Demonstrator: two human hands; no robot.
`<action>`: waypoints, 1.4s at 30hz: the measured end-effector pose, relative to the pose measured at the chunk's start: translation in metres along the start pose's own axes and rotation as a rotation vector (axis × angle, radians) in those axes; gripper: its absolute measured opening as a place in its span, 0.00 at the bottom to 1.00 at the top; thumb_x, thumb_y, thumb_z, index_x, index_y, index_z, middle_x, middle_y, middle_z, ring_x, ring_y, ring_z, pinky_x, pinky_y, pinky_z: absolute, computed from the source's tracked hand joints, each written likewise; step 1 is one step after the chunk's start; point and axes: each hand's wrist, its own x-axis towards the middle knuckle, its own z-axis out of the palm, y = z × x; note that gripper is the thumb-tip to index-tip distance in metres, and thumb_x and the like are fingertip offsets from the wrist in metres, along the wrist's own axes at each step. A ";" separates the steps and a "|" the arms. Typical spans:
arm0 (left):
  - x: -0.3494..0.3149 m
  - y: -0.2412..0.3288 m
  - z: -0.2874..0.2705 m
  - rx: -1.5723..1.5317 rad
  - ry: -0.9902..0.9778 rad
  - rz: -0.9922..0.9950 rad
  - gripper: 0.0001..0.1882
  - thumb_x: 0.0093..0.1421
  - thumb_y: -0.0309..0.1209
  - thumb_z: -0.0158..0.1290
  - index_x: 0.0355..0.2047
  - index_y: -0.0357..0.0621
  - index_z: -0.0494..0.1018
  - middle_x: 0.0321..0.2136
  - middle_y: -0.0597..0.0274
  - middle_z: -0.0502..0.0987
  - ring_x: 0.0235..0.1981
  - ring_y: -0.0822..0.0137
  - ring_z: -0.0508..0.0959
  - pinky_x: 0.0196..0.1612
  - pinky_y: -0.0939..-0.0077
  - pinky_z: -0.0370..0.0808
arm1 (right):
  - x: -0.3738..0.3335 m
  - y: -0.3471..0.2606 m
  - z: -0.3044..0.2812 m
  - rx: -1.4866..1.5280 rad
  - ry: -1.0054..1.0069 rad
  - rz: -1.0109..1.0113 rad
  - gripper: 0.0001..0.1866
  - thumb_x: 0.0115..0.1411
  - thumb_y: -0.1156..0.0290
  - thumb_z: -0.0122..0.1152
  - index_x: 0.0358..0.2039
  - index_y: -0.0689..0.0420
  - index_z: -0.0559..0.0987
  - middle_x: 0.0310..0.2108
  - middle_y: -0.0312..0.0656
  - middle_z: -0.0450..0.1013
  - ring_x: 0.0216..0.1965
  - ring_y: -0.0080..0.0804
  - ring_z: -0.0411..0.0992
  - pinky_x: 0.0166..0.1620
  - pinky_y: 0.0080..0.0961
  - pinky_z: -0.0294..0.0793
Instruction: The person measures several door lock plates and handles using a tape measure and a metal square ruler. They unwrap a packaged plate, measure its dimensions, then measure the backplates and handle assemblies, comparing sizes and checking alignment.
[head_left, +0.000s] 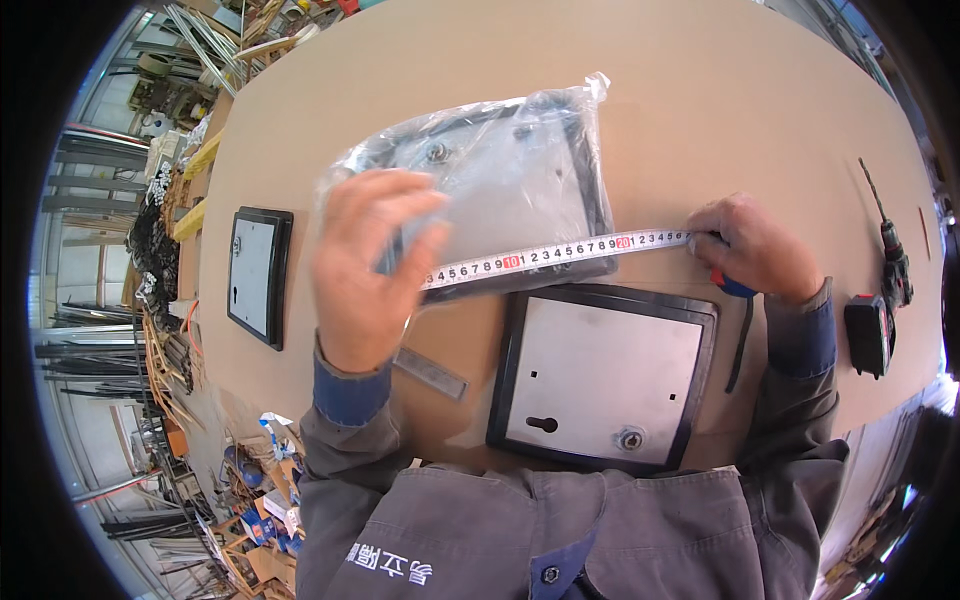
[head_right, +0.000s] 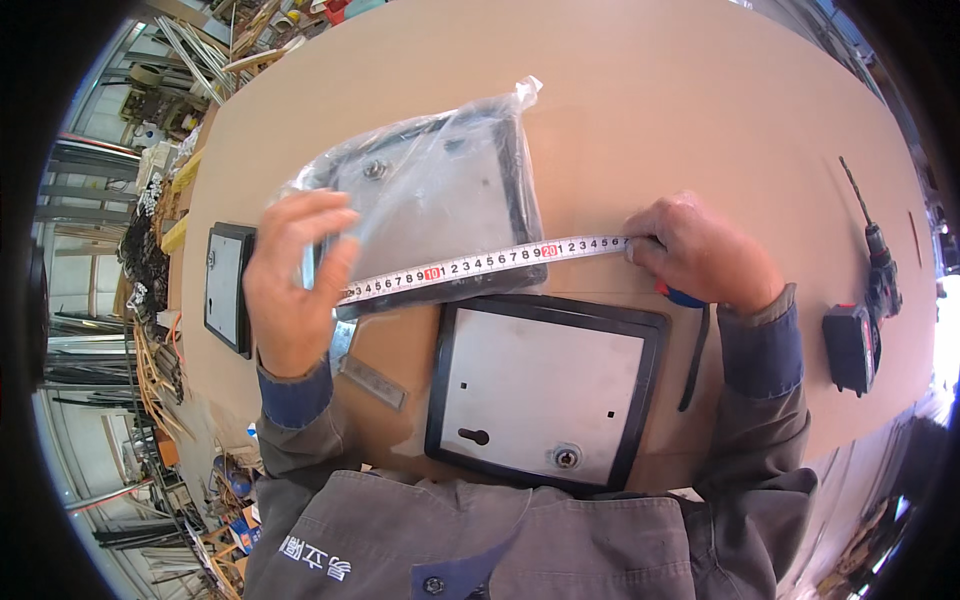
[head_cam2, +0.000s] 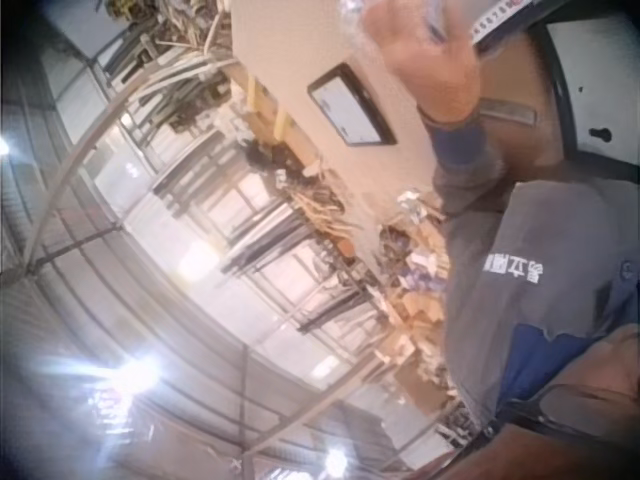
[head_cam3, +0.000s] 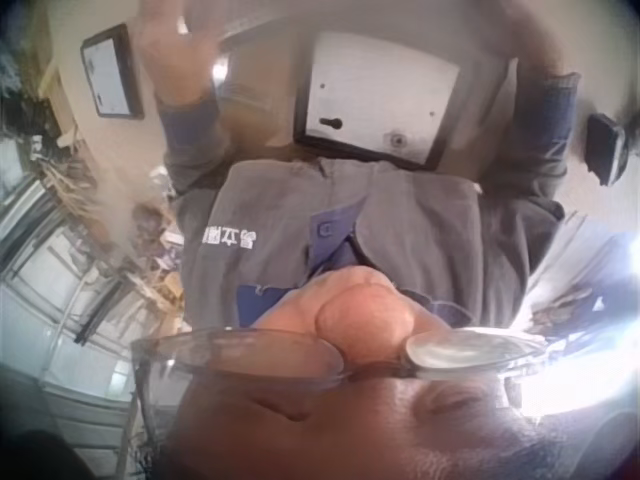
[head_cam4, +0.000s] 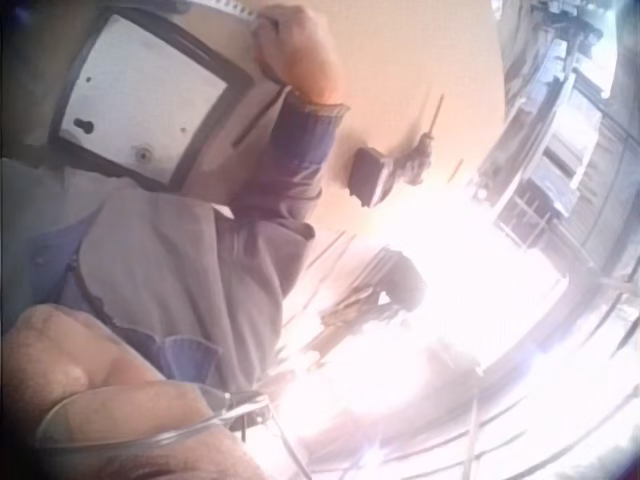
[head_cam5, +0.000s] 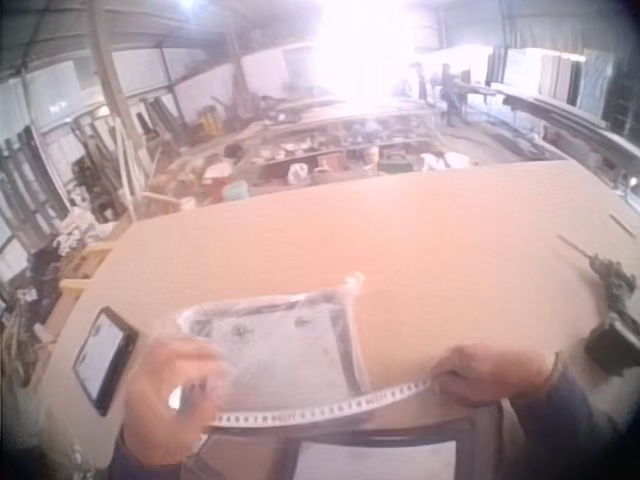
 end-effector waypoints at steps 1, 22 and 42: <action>0.007 0.009 -0.002 -0.057 -0.105 0.163 0.09 0.61 0.22 0.60 0.43 0.40 0.81 0.46 0.55 0.82 0.53 0.52 0.79 0.58 0.61 0.74 | 0.001 0.001 0.005 0.001 0.077 -0.101 0.09 0.58 0.71 0.63 0.36 0.61 0.85 0.31 0.55 0.79 0.36 0.53 0.77 0.44 0.39 0.76; -0.049 -0.031 -0.001 -0.356 -0.059 -0.708 0.07 0.60 0.26 0.66 0.37 0.36 0.82 0.26 0.66 0.82 0.27 0.79 0.78 0.32 0.81 0.76 | -0.003 -0.016 -0.007 -0.033 0.065 -0.032 0.08 0.58 0.71 0.62 0.33 0.62 0.85 0.27 0.53 0.78 0.30 0.54 0.75 0.39 0.43 0.75; -0.042 -0.031 -0.001 -0.456 -0.124 -0.747 0.08 0.62 0.27 0.66 0.34 0.38 0.77 0.27 0.69 0.79 0.27 0.81 0.75 0.32 0.86 0.72 | 0.016 0.000 0.001 0.034 0.239 -0.060 0.09 0.58 0.74 0.60 0.34 0.65 0.84 0.25 0.54 0.76 0.28 0.53 0.75 0.38 0.42 0.76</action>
